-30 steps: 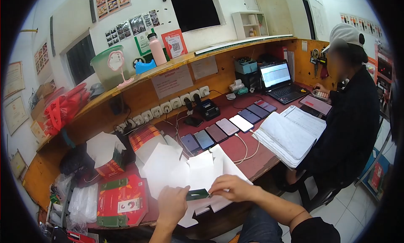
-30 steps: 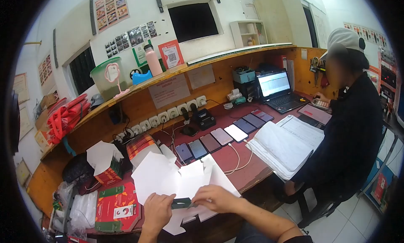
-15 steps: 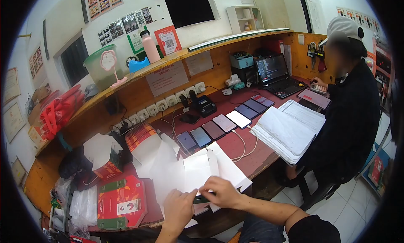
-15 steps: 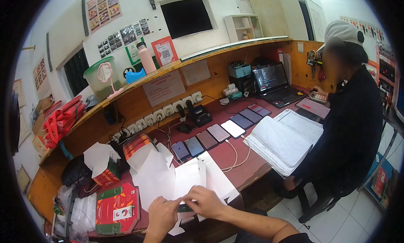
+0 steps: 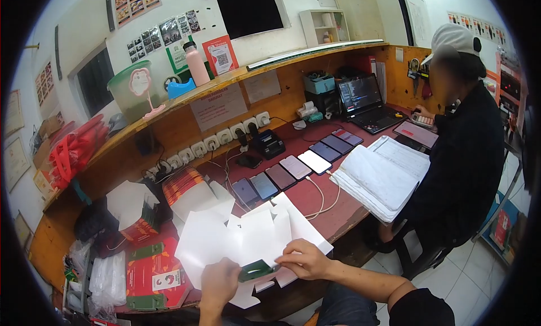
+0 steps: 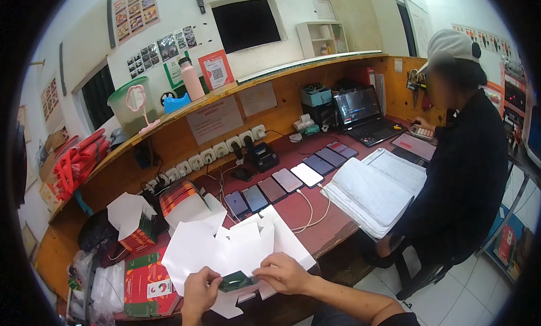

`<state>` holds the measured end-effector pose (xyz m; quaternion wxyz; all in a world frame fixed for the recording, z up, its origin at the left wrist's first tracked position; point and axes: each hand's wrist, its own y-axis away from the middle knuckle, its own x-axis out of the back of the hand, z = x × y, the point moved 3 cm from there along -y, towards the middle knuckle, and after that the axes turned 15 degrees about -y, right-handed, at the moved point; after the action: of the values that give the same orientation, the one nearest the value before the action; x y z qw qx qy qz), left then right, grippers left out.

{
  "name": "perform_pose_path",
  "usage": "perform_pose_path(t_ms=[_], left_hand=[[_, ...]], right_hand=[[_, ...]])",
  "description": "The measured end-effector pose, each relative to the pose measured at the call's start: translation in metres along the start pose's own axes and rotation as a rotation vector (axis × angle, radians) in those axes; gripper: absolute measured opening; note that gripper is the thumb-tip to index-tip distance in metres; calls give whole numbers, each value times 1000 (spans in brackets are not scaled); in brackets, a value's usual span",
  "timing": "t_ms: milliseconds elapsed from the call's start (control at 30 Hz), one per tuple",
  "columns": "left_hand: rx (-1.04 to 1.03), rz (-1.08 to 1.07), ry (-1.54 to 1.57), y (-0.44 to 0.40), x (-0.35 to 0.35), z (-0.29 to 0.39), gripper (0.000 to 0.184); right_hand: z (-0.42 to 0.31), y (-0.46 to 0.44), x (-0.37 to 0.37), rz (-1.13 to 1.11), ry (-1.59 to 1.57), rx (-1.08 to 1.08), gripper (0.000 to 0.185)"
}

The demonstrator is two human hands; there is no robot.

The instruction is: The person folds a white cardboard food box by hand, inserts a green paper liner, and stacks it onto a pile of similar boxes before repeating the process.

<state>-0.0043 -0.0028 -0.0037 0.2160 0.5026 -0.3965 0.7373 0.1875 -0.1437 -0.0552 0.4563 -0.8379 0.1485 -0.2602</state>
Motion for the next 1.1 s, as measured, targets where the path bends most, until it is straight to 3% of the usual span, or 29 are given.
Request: perform_pose_path(t_ms=[100, 233, 367, 500, 567, 633, 700, 767, 867, 900, 967, 1033, 1100], left_hand=[[-155, 38, -71, 2, 0, 19, 8], [-131, 87, 15, 4, 4, 18, 8], [-183, 96, -101, 2, 11, 25, 5], [-138, 70, -52, 3, 11, 24, 5], [-228, 111, 11, 3, 12, 27, 3], [-249, 102, -12, 0, 13, 30, 3], [-279, 93, -31, 0, 16, 31, 4], [-306, 134, -1, -1, 24, 27, 11], [-323, 239, -61, 3, 44, 16, 17], [-353, 230, -187, 5, 44, 11, 36], [-370, 241, -189, 13, 63, 38, 47], [-396, 184, -213, 25, 63, 56, 74], [-401, 288, -199, 30, 36, 46, 70]], right_hand=[[-9, -25, -4, 83, 68, -59, 15], [-3, -33, -2, 283, 68, -101, 15], [-11, -41, -12, 108, 92, -97, 16], [-11, -46, -10, -9, 52, -184, 17], [-11, -45, -13, -62, 48, -193, 17], [-12, -43, -21, -242, 93, -201, 22], [-18, -49, -17, -214, 61, -200, 27], [-23, -59, -6, -178, 32, -192, 31], [-8, -56, 25, -384, 333, -159, 40], [-12, -58, 25, -396, 318, -153, 40], [-23, -64, 21, -405, 313, -141, 40], [-43, -68, 5, -291, 240, 37, 41], [-54, -71, -2, -295, 137, -88, 44]])
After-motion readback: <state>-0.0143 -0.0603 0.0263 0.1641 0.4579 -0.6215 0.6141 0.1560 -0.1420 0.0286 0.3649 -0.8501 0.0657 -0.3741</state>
